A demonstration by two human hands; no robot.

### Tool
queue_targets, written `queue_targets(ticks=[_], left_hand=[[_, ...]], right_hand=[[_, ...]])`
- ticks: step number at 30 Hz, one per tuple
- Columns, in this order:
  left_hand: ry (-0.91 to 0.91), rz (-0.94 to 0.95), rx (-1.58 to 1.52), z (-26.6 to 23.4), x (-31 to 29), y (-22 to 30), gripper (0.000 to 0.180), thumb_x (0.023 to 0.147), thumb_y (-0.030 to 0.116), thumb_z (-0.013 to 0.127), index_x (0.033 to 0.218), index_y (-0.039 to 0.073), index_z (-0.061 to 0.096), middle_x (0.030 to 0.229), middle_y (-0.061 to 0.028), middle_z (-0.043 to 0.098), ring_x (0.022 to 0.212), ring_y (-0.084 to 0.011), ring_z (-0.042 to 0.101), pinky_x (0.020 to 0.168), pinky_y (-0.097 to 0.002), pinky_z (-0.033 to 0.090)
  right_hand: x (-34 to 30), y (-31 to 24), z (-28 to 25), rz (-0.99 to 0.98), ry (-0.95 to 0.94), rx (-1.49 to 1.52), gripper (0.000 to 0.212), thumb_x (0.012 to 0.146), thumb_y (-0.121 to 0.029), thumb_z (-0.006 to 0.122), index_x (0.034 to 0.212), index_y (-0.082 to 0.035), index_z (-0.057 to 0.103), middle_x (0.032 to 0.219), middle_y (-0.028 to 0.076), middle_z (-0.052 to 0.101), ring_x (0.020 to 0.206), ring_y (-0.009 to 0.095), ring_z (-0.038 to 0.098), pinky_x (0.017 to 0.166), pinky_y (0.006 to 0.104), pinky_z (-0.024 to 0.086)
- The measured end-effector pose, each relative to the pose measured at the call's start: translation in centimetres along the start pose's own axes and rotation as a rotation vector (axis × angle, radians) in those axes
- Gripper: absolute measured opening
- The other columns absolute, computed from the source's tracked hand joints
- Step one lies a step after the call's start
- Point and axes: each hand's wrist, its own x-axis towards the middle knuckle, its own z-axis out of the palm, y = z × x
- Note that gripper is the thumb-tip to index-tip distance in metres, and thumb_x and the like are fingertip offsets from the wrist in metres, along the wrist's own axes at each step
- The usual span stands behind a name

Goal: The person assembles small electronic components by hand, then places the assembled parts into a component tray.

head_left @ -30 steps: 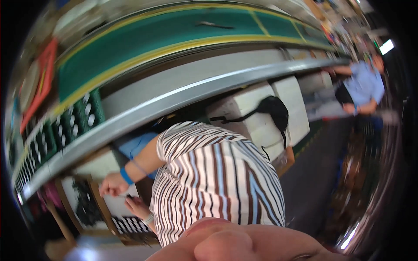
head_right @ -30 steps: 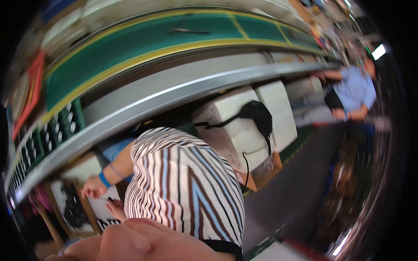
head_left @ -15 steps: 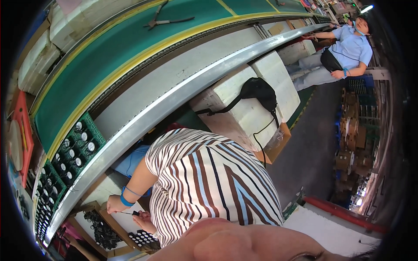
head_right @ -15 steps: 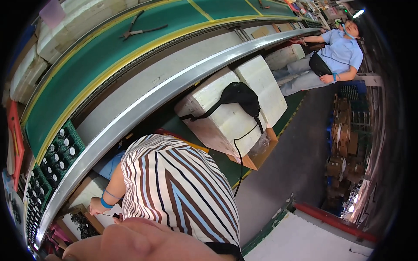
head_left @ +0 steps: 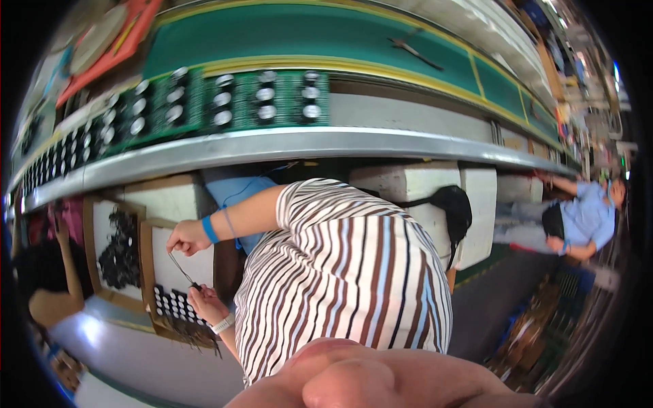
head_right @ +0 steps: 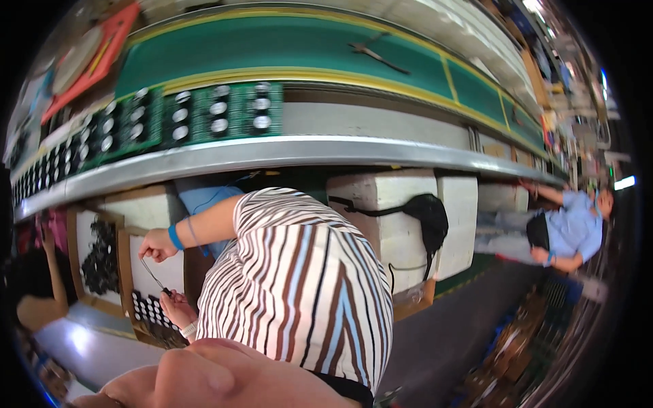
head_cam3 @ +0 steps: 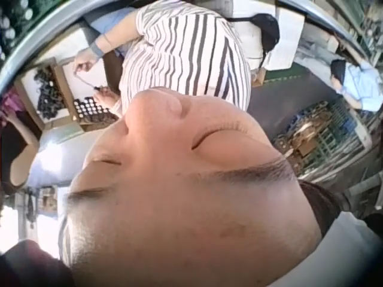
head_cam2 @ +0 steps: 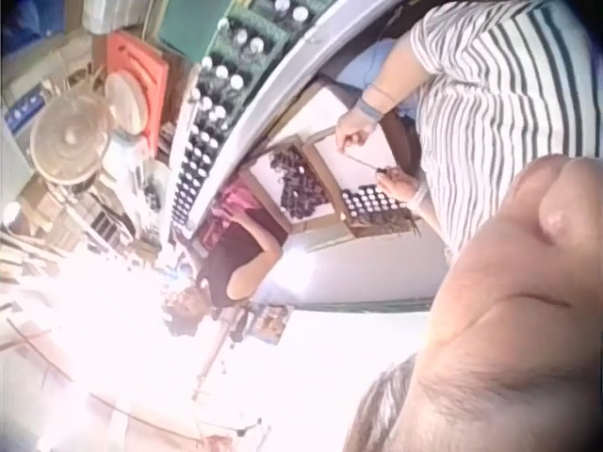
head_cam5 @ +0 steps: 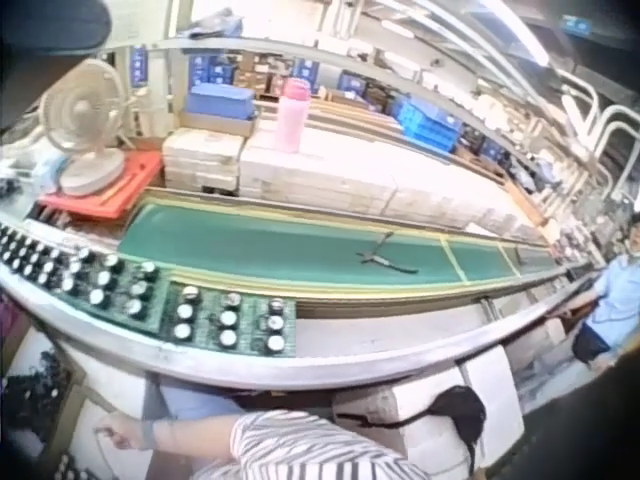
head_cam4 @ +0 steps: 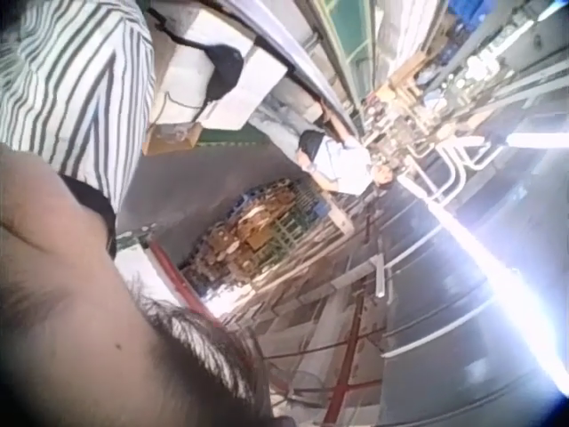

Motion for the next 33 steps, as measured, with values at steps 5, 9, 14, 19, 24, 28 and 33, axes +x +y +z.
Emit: queue_targets(ticks=[5, 9, 14, 19, 24, 28, 33], left_hand=[[0.17, 0.229, 0.043, -3.0, 2.0, 2.0, 0.018, 0.083, 0.017, 0.05, 0.094, 0.004, 0.044, 0.071, -0.0052, 0.052, 0.057, -0.0091, 0.046, 0.051, -0.0199, 0.037], [0.177, 0.259, 0.049, -4.3, 2.8, 0.5, 0.021, 0.083, 0.015, 0.051, 0.098, 0.003, 0.043, 0.074, -0.0063, 0.053, 0.057, -0.0083, 0.046, 0.053, -0.0192, 0.039], [0.151, 0.19, 0.04, -3.1, 2.6, -0.9, 0.021, 0.082, 0.016, 0.052, 0.097, 0.004, 0.043, 0.077, -0.0065, 0.053, 0.061, -0.0087, 0.047, 0.055, -0.0187, 0.039], [0.065, 0.169, 0.215, 0.8, 2.0, -1.2, 0.02, 0.083, 0.018, 0.051, 0.096, 0.005, 0.045, 0.078, -0.0034, 0.052, 0.069, -0.0088, 0.05, 0.058, -0.0185, 0.04], [-0.075, 0.167, 0.188, 2.3, 2.1, -2.3, 0.017, 0.082, 0.014, 0.052, 0.093, 0.003, 0.047, 0.077, -0.003, 0.051, 0.064, -0.0085, 0.05, 0.054, -0.0181, 0.039], [-0.085, 0.168, 0.213, 4.0, 0.8, -1.2, 0.015, 0.082, 0.011, 0.052, 0.092, 0.002, 0.047, 0.071, -0.0034, 0.052, 0.059, -0.0078, 0.048, 0.053, -0.0177, 0.038], [-0.071, 0.082, 0.071, 3.0, 0.7, 1.1, 0.013, 0.081, 0.013, 0.053, 0.088, 0.003, 0.047, 0.068, -0.0043, 0.053, 0.053, -0.0061, 0.043, 0.051, -0.0167, 0.036]], right_hand=[[-4.5, -4.4, 3.7, 0.502, -0.316, 0.276, 0.015, 0.079, -0.018, 0.046, 0.073, -0.005, 0.052, 0.055, -0.003, 0.042, 0.044, 0.008, 0.035, 0.049, 0.025, 0.035], [-4.0, -4.0, 4.0, 0.463, -0.202, -0.002, 0.022, 0.082, -0.024, 0.044, 0.069, -0.007, 0.05, 0.054, -0.002, 0.042, 0.043, 0.007, 0.035, 0.054, 0.0261, 0.039], [-3.8, -5.4, 4.1, 0.443, -0.198, 0.017, 0.021, 0.082, -0.023, 0.048, 0.078, -0.004, 0.054, 0.053, -0.003, 0.043, 0.043, 0.006, 0.037, 0.055, 0.0268, 0.041], [-3.0, -6.2, 4.7, 0.309, 0.049, 0.537, 0.015, 0.081, -0.015, 0.05, 0.079, -0.001, 0.055, 0.054, -0.002, 0.046, 0.043, 0.007, 0.037, 0.053, 0.0236, 0.04], [-1.5, -5.1, 3.7, 0.172, 0.261, 0.488, 0.017, 0.08, -0.016, 0.052, 0.086, -0.001, 0.055, 0.057, -0.003, 0.046, 0.047, 0.006, 0.04, 0.051, 0.0212, 0.039], [-1.4, -4.4, 3.1, 0.15, 0.417, 0.141, 0.014, 0.078, -0.016, 0.054, 0.071, -0.004, 0.057, 0.053, 0.002, 0.047, 0.046, 0.01, 0.042, 0.05, 0.025, 0.04], [-1.6, -2.3, 0.4, -0.441, 0.273, -1.254, 0.016, 0.076, -0.021, 0.053, 0.076, -0.006, 0.061, 0.067, 0.008, 0.057, 0.064, 0.024, 0.056, 0.057, 0.0327, 0.043]])
